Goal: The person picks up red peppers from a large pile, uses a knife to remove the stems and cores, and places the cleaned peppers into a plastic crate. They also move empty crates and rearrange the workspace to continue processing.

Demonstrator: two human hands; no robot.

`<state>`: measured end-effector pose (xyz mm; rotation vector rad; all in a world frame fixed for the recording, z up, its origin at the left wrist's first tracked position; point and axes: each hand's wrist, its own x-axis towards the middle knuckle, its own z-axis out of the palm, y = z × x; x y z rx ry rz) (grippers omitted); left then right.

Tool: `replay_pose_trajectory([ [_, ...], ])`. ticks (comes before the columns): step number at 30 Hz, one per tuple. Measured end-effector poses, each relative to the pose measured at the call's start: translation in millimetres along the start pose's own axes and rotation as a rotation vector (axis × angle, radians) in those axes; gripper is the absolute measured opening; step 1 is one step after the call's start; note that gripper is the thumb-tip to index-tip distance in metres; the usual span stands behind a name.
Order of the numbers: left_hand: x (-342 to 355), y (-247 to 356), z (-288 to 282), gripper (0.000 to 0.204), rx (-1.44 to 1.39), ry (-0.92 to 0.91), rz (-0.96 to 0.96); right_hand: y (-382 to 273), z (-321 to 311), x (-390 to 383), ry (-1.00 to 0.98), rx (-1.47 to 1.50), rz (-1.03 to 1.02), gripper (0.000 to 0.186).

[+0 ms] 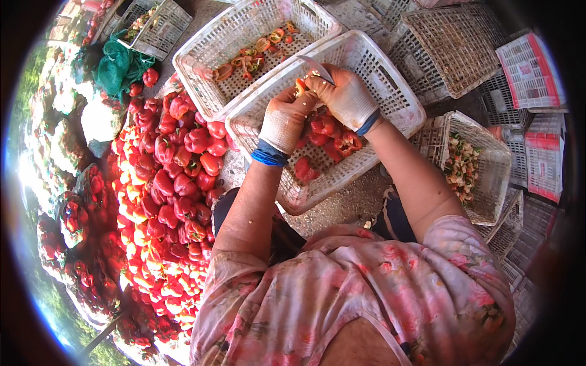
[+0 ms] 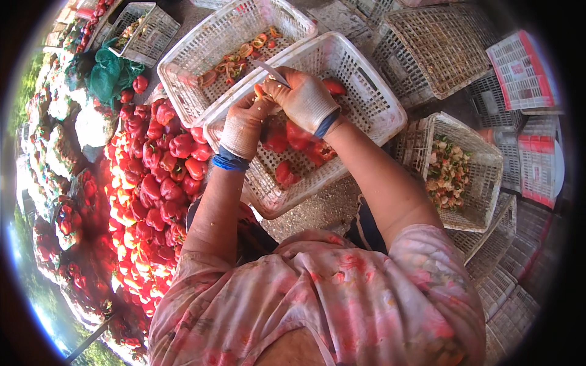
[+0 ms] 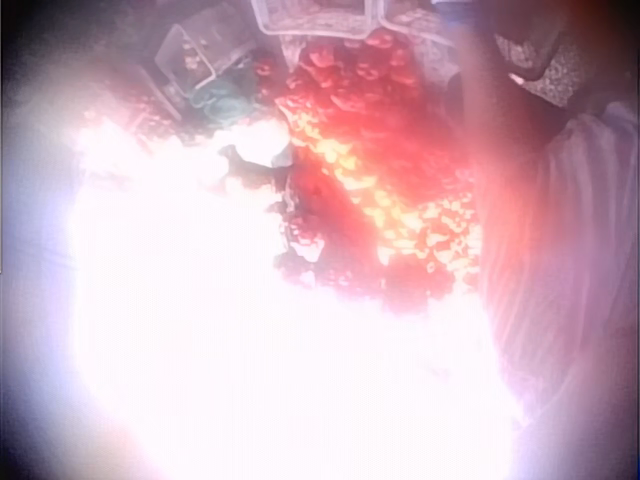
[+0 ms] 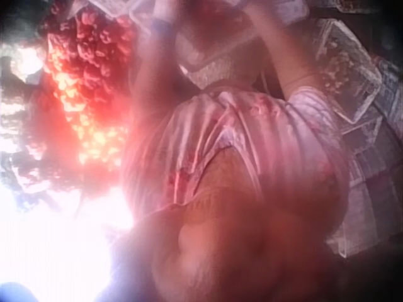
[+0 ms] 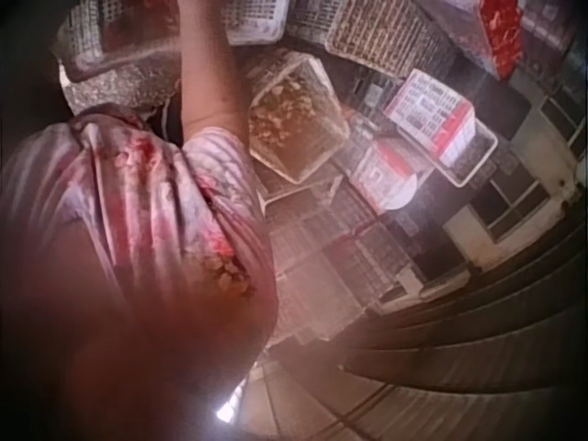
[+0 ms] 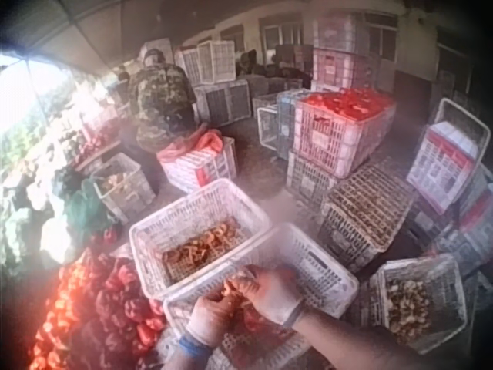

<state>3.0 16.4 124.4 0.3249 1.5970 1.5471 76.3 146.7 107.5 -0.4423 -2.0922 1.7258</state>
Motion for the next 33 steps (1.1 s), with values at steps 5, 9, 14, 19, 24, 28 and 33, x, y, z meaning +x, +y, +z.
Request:
replay_pose_trajectory([
  [5, 7.4, -13.5, -3.9, 0.033, -0.265, 0.019, 0.001, 1.5, 5.2, -5.3, 0.095, -0.111, 0.002, 0.03],
  [9, 13.2, -18.8, -9.5, 0.037, -0.061, -0.013, 0.087, 3.0, 10.1, -8.8, 0.148, -0.013, -0.026, 0.03],
  [14, 7.2, -22.1, 1.2, 0.029, -0.01, -0.079, 0.311, -23.7, 1.0, -11.0, 0.079, 0.271, 0.46, 0.032],
  [19, -10.9, 3.0, 2.3, 0.034, -0.306, -0.186, -0.179, -28.5, -11.8, -13.9, 0.032, 0.024, 0.271, 0.035],
  [24, -17.5, -45.7, 22.0, 0.035, 0.194, -0.454, 0.199, 9.4, -17.7, -1.7, 0.071, -0.126, 0.217, 0.03],
  [28, -13.4, -4.1, 11.3, 0.031, -0.002, -0.255, -0.092, 32.5, -31.3, 1.3, 0.176, -0.34, 0.257, 0.033],
  [33, -3.3, -20.4, -22.0, 0.03, -0.165, -0.023, 0.058, 43.9, -46.5, -3.0, 0.082, -0.943, 0.26, 0.042],
])
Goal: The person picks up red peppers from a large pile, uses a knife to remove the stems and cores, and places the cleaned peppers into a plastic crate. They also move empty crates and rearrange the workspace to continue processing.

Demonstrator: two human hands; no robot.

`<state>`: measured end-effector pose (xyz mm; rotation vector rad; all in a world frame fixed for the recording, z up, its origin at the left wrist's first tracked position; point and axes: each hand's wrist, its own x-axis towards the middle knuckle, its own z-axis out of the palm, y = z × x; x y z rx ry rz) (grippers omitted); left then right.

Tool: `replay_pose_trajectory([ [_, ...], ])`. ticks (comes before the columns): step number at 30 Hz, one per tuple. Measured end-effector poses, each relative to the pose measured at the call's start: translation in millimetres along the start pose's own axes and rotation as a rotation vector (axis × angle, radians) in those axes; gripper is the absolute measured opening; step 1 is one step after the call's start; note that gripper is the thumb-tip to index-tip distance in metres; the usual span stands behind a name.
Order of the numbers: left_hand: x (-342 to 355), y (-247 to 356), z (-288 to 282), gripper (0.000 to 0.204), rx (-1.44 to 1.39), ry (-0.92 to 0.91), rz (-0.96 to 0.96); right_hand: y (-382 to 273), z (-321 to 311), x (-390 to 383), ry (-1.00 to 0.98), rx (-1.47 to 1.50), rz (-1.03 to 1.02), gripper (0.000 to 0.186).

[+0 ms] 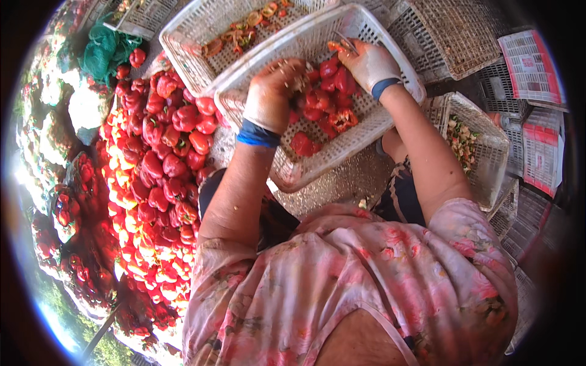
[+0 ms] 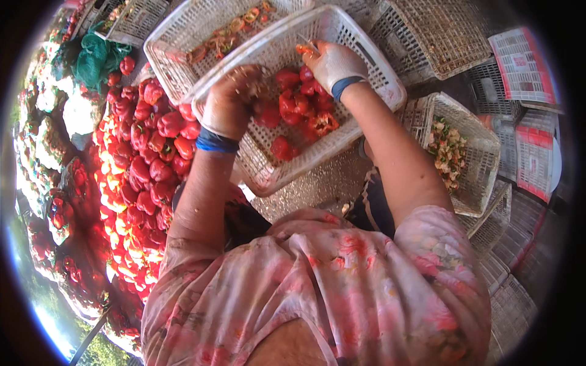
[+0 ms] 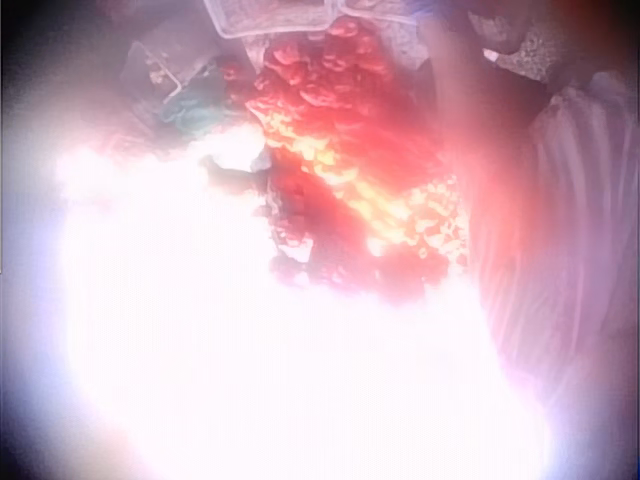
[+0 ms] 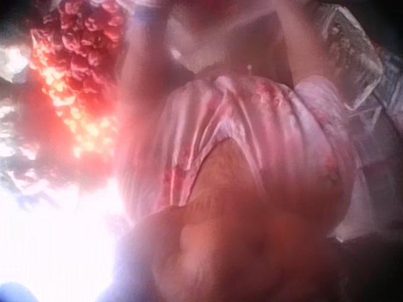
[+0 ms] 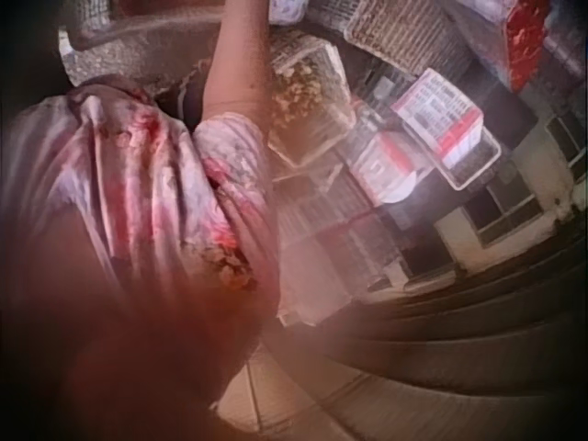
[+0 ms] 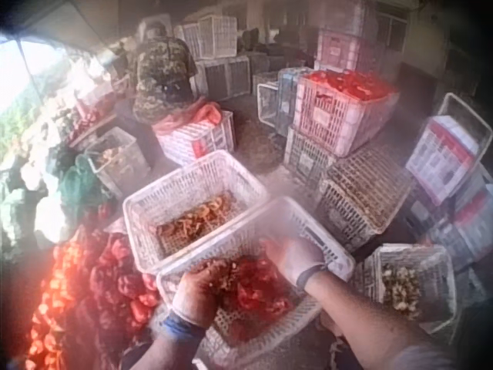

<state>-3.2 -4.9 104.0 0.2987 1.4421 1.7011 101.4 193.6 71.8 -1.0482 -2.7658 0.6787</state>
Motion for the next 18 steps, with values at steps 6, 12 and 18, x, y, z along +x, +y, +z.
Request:
replay_pose_trajectory([
  [6, 17.9, 10.1, -64.5, 0.01, -0.539, -0.02, 0.067, -18.6, 70.9, -46.8, -0.73, -0.065, -0.214, 0.033],
  [12, 1.3, 18.0, -58.2, 0.014, -0.267, 0.162, 0.174, -14.8, 210.3, -54.9, -1.096, -0.515, -0.142, 0.042],
  [18, -10.2, 10.7, -85.7, 0.032, 0.845, 0.479, 0.532, -31.4, 280.5, -101.9, -1.068, -0.572, -0.13, 0.038],
])
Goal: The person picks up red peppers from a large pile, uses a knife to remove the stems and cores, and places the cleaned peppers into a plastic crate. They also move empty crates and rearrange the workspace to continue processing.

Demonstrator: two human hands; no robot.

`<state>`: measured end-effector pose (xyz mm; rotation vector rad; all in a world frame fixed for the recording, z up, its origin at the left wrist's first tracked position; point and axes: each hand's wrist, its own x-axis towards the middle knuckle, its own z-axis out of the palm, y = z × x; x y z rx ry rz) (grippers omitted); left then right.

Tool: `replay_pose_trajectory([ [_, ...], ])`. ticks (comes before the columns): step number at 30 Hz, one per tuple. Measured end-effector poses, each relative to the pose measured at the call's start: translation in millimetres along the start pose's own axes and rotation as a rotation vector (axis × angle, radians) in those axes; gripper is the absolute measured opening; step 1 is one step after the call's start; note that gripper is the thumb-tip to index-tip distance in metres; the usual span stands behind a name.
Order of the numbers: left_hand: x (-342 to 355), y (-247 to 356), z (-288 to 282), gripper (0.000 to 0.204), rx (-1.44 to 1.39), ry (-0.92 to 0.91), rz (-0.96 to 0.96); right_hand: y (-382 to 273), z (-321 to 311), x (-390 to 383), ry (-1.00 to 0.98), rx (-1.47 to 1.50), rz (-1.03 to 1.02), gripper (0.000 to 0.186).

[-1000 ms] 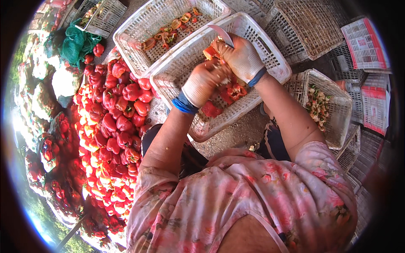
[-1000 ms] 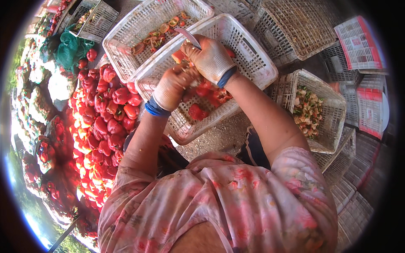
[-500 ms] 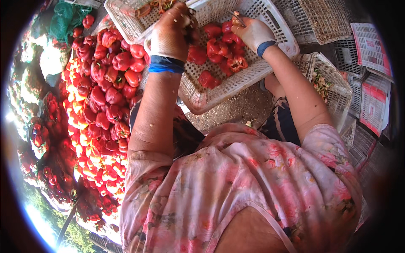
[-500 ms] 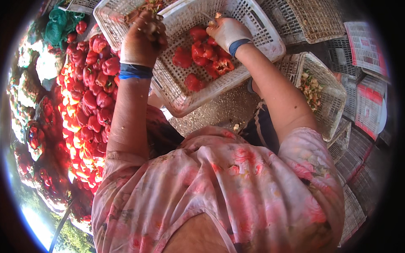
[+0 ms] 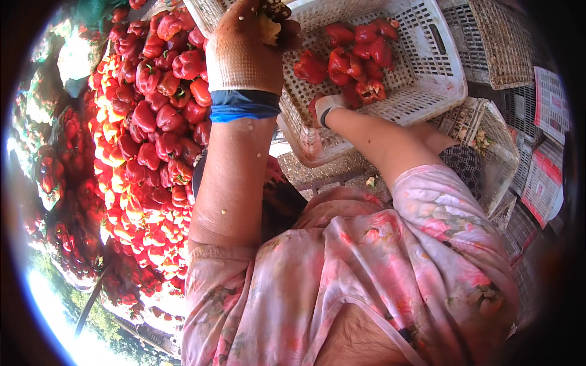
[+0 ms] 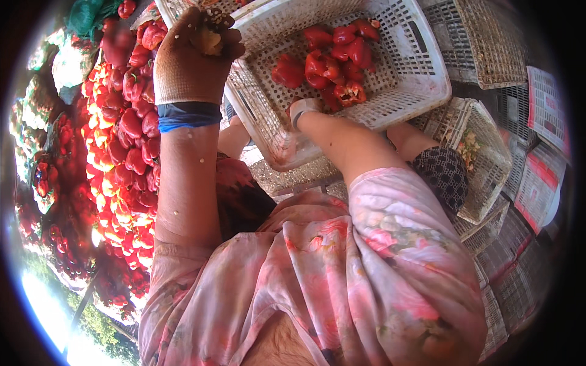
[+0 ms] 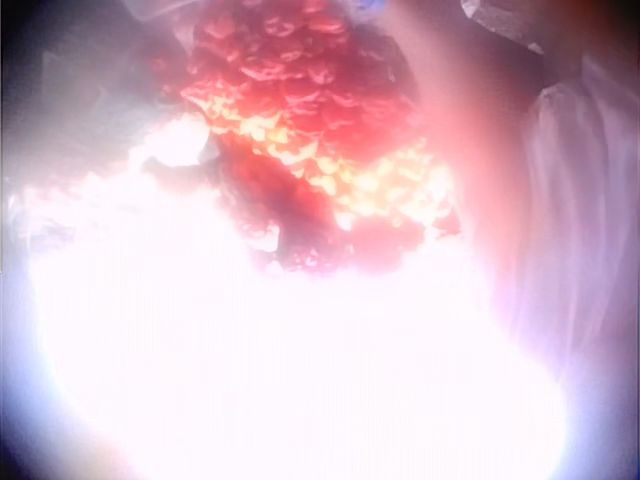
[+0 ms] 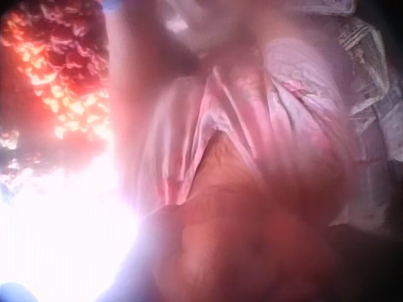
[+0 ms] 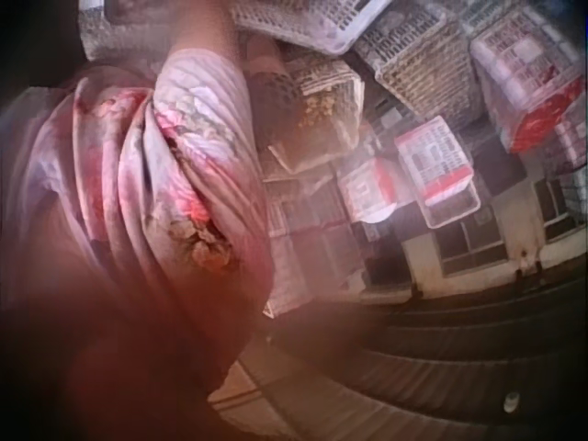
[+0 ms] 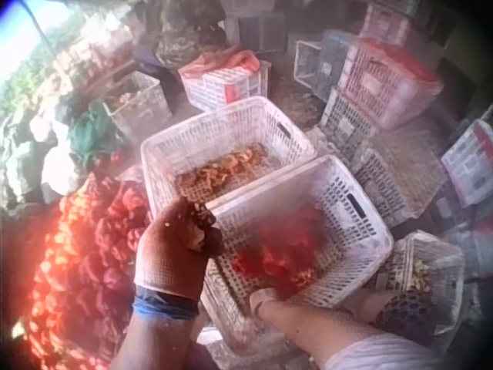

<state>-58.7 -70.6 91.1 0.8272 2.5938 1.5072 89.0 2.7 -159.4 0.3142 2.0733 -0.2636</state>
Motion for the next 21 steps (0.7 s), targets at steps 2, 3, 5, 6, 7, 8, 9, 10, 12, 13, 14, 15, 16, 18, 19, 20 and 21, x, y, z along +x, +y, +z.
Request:
replay_pose_trajectory([
  [2, 4.4, 7.3, -7.3, 0.034, 0.163, -0.103, 0.011, -7.3, 15.0, 5.7, 0.123, -0.057, 0.003, 0.034],
  [3, 4.7, 5.5, -4.8, 0.03, -0.39, -0.073, -0.282, -8.0, 16.5, 12.2, 0.123, -0.004, 0.021, 0.033],
  [5, 5.0, 5.5, -2.3, 0.029, -0.679, -0.077, -0.458, -2.2, 18.6, 24.0, 0.116, 0.111, 0.076, 0.032],
  [6, 4.8, 7.7, -3.6, 0.031, -0.395, -0.08, -0.364, 3.1, 21.0, 30.1, 0.12, 0.16, 0.101, 0.031],
  [7, 5.2, 8.1, -4.4, 0.032, -0.469, -0.084, -0.407, 10.1, 22.0, 33.8, 0.127, 0.207, 0.124, 0.031],
  [8, 5.4, 10.7, -4.1, 0.033, -0.483, -0.066, -0.409, 15.1, 23.0, 38.1, 0.134, 0.255, 0.147, 0.03],
  [9, 5.0, 12.7, -3.1, 0.034, -0.498, -0.052, -0.411, 16.8, 16.9, 32.8, 0.131, 0.281, 0.179, 0.032],
  [10, 5.4, 14.9, -1.6, 0.034, -0.514, -0.035, -0.413, 16.6, 18.9, 36.0, 0.121, 0.257, 0.184, 0.034],
  [12, 3.2, 11.2, 3.2, 0.035, -0.381, -0.016, -0.327, 13.2, 22.7, 43.5, 0.097, 0.212, 0.191, 0.038],
  [13, 1.5, 11.3, 3.3, 0.035, -0.219, -0.032, -0.22, 11.8, 20.1, 46.5, 0.048, 0.224, 0.191, 0.049],
  [14, -0.7, 6.2, 4.8, 0.036, -0.203, -0.06, -0.221, 11.1, 20.2, 46.6, 0.065, 0.281, 0.231, 0.052],
  [15, -3.2, -4.5, 5.3, 0.036, -0.183, -0.086, -0.22, 7.2, 12.8, 40.4, 0.083, 0.34, 0.267, 0.055],
  [16, -4.0, -8.2, 4.8, 0.036, -0.166, -0.111, -0.225, 4.9, 3.8, 32.0, 0.097, 0.395, 0.304, 0.058],
  [18, -2.7, -4.8, 1.8, 0.037, -0.783, -0.051, -0.536, 5.8, -26.1, 15.7, -0.02, 0.545, 0.285, 0.06],
  [19, -0.9, 1.9, 2.6, 0.037, -0.603, -0.088, -0.465, 13.0, -21.1, 24.1, -0.025, 0.631, 0.331, 0.062],
  [20, -0.3, 6.3, 3.5, 0.038, -0.425, -0.123, -0.39, 18.9, -15.0, 32.7, -0.029, 0.717, 0.376, 0.064],
  [21, 1.2, 2.7, 7.4, 0.036, -0.552, -0.114, -0.424, 27.1, -7.8, 44.3, -0.061, 0.816, 0.317, 0.063],
])
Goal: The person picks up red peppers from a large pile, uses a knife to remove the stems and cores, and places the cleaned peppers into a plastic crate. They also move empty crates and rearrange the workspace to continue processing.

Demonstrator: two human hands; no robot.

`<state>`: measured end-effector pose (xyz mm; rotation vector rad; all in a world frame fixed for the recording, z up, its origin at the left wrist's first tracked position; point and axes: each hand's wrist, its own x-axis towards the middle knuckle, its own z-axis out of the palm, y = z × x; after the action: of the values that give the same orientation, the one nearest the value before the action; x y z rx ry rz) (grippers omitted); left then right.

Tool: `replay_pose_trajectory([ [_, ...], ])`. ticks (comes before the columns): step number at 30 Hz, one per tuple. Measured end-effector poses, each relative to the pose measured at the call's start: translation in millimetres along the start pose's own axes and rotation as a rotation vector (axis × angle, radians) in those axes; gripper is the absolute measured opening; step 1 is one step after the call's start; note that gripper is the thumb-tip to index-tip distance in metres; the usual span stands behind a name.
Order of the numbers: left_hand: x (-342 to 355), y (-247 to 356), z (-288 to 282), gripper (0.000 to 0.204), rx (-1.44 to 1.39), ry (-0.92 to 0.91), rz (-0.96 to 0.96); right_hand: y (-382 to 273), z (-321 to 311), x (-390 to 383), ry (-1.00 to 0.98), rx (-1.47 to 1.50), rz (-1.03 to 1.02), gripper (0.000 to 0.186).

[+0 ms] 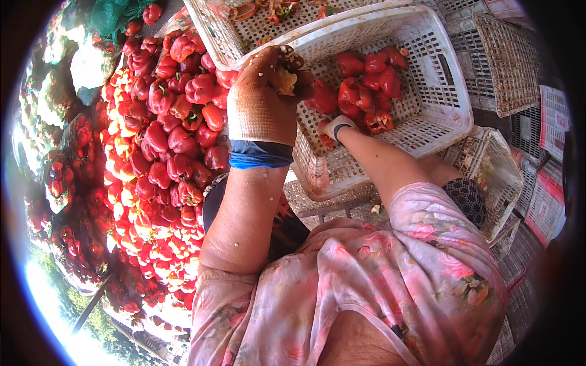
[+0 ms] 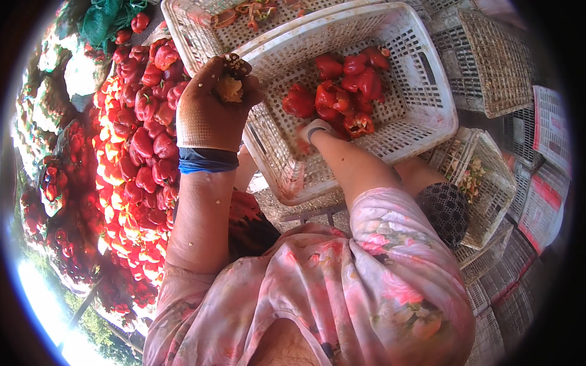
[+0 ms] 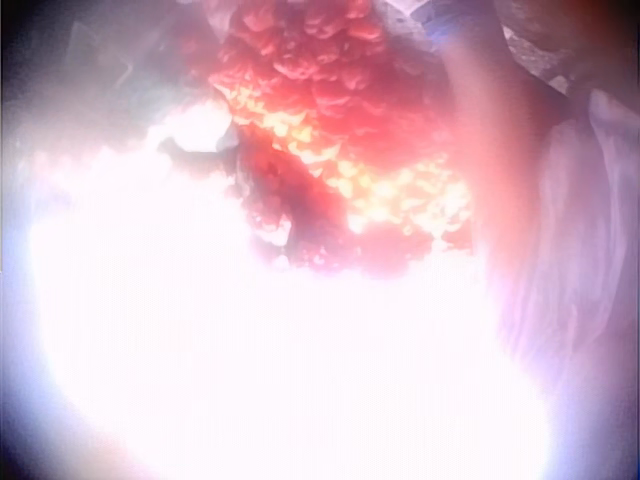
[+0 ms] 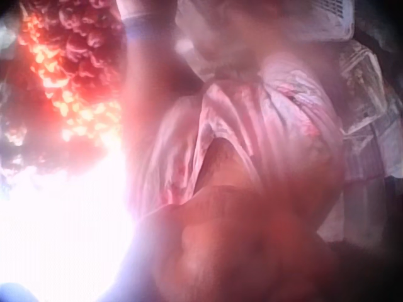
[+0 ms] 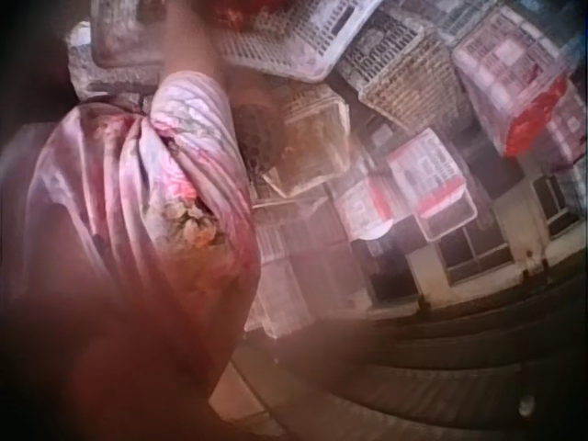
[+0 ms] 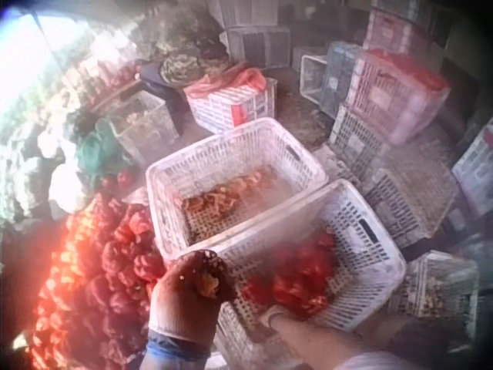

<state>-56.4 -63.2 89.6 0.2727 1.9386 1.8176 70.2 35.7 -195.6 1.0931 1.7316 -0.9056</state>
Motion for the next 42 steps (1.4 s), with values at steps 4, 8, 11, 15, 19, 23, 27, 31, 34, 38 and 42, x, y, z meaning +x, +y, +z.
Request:
replay_pose_trajectory([
  [4, 6.2, -3.1, 3.1, 0.027, -0.111, 0.007, 0.002, 7.8, -21.2, -7.8, -0.421, 0.678, -0.09, 0.042],
  [8, 8.4, 7.7, 5.8, 0.017, -0.392, 0.053, -0.11, 10.4, -111.5, -73.0, -0.594, 0.969, -0.256, 0.042],
  [11, -2.3, 19.2, 19.1, 0.014, -0.343, -0.135, -0.117, 20.8, -163.0, -155.1, -0.624, 1.234, -0.604, 0.044],
  [15, -33.6, 23.6, 52.6, 0.031, -0.168, -0.444, -0.052, 32.4, -187.5, -241.2, -0.507, 1.321, -0.824, 0.062],
  [19, -50.6, 31.1, 79.1, 0.05, 0.827, -0.398, 0.577, 46.4, -177.4, -256.5, -0.459, 1.404, -0.829, 0.059],
  [23, -40.4, 13.4, 82.9, 0.044, 0.934, -0.327, 0.525, 38.7, -186.1, -283.0, 0.073, 0.927, -0.76, 0.056],
  [27, -35.9, 17.6, 83.3, 0.03, 0.602, -0.395, 0.3, 32.9, -188.4, -271.3, 0.201, 0.803, -0.915, 0.056],
  [31, -27.8, 13.4, 81.6, 0.021, -0.163, -0.509, -0.2, 29.2, -199.9, -273.4, 0.29, 0.761, -0.943, 0.063],
  [34, -20.3, 14.7, 82.6, 0.024, -0.362, -0.563, -0.384, 28.0, -201.8, -265.7, 0.202, 0.752, -1.191, 0.07],
  [38, -25.5, 18.9, 78.0, 0.028, -0.408, -0.647, -0.379, 37.0, -207.4, -259.7, 0.09, 0.642, -1.164, 0.068],
  [42, -33.6, 24.8, 78.7, 0.026, -0.37, -0.649, -0.358, 36.5, -205.4, -270.6, 0.156, 0.6, -1.164, 0.058],
])
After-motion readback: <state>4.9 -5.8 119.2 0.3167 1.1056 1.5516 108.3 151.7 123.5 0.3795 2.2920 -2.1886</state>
